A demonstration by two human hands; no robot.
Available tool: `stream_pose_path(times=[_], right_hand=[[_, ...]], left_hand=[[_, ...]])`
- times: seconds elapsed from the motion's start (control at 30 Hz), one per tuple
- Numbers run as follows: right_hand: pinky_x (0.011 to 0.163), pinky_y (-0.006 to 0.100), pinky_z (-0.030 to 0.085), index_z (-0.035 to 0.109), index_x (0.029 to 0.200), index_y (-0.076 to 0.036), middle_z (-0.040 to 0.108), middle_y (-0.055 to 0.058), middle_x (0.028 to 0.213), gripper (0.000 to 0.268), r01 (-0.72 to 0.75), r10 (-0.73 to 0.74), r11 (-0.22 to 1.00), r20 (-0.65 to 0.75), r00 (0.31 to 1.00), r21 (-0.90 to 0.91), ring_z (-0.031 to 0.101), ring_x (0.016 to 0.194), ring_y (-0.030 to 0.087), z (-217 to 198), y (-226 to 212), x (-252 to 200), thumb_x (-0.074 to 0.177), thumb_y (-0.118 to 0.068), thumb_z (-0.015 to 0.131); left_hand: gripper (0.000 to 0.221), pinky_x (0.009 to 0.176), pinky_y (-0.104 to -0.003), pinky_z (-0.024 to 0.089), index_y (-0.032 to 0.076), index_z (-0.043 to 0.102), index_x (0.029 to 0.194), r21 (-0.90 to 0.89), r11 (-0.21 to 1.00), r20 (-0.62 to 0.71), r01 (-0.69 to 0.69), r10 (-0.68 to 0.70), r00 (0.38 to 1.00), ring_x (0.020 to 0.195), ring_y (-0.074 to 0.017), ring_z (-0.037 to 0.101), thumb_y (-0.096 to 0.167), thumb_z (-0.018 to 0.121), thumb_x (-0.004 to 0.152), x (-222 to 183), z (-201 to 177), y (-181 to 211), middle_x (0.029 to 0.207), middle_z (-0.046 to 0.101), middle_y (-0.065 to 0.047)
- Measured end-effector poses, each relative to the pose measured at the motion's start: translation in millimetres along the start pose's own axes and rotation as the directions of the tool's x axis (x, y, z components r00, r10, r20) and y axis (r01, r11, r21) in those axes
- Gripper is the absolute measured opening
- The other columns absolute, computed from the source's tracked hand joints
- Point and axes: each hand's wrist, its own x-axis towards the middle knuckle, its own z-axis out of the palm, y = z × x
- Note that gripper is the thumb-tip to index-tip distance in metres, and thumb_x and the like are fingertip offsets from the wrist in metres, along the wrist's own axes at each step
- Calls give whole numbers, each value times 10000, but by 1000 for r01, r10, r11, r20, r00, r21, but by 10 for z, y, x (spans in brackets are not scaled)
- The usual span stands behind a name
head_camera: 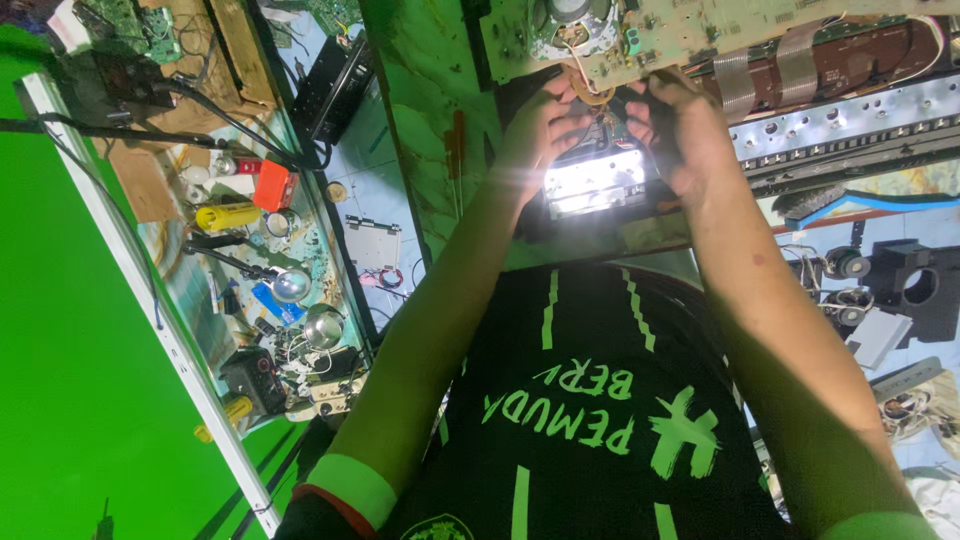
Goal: The person unscrews and removes circuit boards and electronic components from the interior of an electronic keyboard using a screwdriver and by hand.
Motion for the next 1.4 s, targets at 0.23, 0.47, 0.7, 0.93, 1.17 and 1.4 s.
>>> stream_pose_path(times=[0.23, 0.47, 0.7, 0.93, 1.17, 1.4], right_hand=[[729, 302, 509, 655, 1153, -77, 681, 45, 1021, 200, 125, -188, 863, -83, 979, -489, 648, 832, 134, -303, 45, -554, 998, -184, 721], [753, 219, 479, 690, 1093, -23, 683, -3, 905, 148, 252, -422, 572, -17, 906, -781, 600, 825, 59, -509, -19, -1345, 1050, -165, 688], [757, 239, 518, 689, 1107, -10, 746, 52, 927, 137, 266, -379, 651, -1, 925, -711, 659, 816, 74, -630, -333, -1712, 1054, -132, 655], [708, 267, 548, 723, 1005, 10, 772, 78, 852, 168, 331, -351, 524, 154, 923, -785, 713, 749, 123, -1025, -753, -1814, 1050, -146, 682], [743, 277, 560, 710, 1000, -31, 782, 54, 888, 96, 437, -389, 399, 283, 877, -806, 735, 806, 102, -1675, -1204, -1926, 999, -118, 669], [692, 295, 547, 646, 939, -48, 748, 80, 822, 120, 370, -486, 351, 171, 857, -860, 702, 741, 129, -2259, -1455, -2038, 999, -134, 705]], left_hand=[[385, 761, -317, 575, 71, 546, 1417, 245, 967, -164, -67, 109, 980, 966, -182, 730, 198, 552, 1053, -29, -201, -359, 1308, 667, -77], [161, 736, -307, 543, 103, 665, 1211, 937, -15, 279, -350, 635, 721, 828, -168, 657, 200, 583, 1113, -711, -237, -651, 982, 656, -61], [212, 615, -312, 520, 38, 705, 1128, 744, 659, -180, -108, 354, 918, 671, -141, 659, 191, 656, 989, -1545, 637, -163, 761, 699, -44], [146, 710, -298, 584, 23, 713, 1082, 820, 505, -73, -268, 559, 826, 800, -152, 760, 127, 721, 979, -1614, 1413, 5, 920, 775, -96], [102, 747, -295, 590, 61, 725, 1066, 889, 406, -96, -214, 620, 778, 847, -186, 763, 102, 681, 983, -1554, 2310, -214, 955, 772, -112], [133, 743, -318, 593, 73, 736, 1084, 863, 397, -44, -313, 676, 735, 875, -211, 771, 130, 690, 974, -1395, 2934, -441, 996, 773, -85]])
